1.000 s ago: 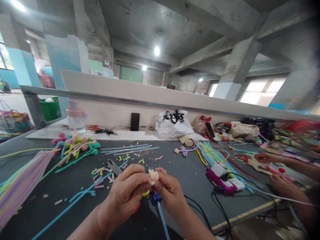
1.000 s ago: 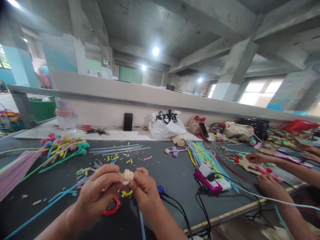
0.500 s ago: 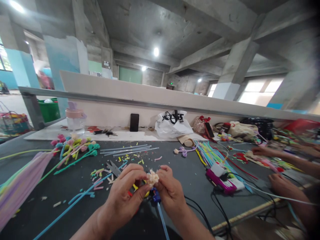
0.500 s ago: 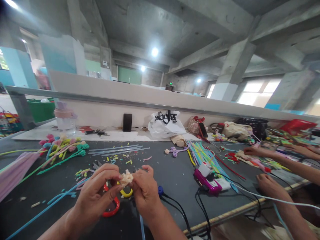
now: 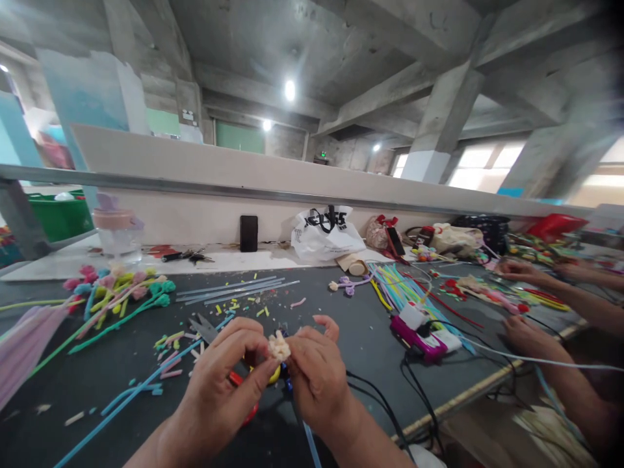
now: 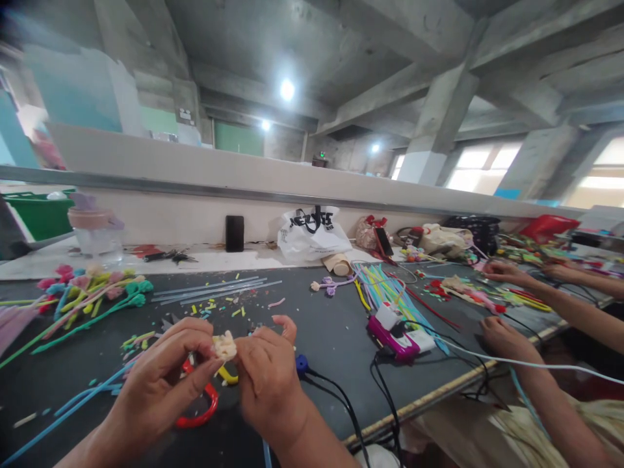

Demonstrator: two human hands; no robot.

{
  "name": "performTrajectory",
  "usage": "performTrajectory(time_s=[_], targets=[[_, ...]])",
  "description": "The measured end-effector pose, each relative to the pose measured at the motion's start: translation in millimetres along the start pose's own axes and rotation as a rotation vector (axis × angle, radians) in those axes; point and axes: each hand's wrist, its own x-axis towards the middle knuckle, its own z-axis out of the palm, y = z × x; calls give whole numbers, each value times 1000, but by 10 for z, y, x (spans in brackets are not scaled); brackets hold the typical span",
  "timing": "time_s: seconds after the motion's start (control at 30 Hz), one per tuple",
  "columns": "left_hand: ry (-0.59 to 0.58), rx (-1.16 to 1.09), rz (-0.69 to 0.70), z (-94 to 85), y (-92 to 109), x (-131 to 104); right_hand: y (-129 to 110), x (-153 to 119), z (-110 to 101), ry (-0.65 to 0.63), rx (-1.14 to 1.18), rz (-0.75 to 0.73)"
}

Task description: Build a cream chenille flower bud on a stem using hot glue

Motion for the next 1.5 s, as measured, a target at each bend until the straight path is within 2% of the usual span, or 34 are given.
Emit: performTrajectory(time_s=[0.33,0.53,0.63,0.7,0.87,0.93,1.1,1.3,1.5], targets=[[8,46,-66,52,-46,6,34,-16,24,-33,-144,9],[-28,33,-1,40,-69,7,57,-23,50,-31,-30,24],[-24,32,-11,20,-61,12,72,13,23,-122,130,73],[-27,12,-40,11,-50,22,77,44,-2,-203,300,161],[-67,-60,-102,34,-55,35,81,97,-12,-354,959,635],[-73,-80,-102,52,-78,27,81,100,4,-369,1120,745],[-94,-123,-91,35,-112,10,67,83,43,-327,1281,815],[-116,23,36,-74,-30,66,39,94,47,-331,1282,839],[-105,142,3,-101,-51,72,37,96,53,-326,1122,842]])
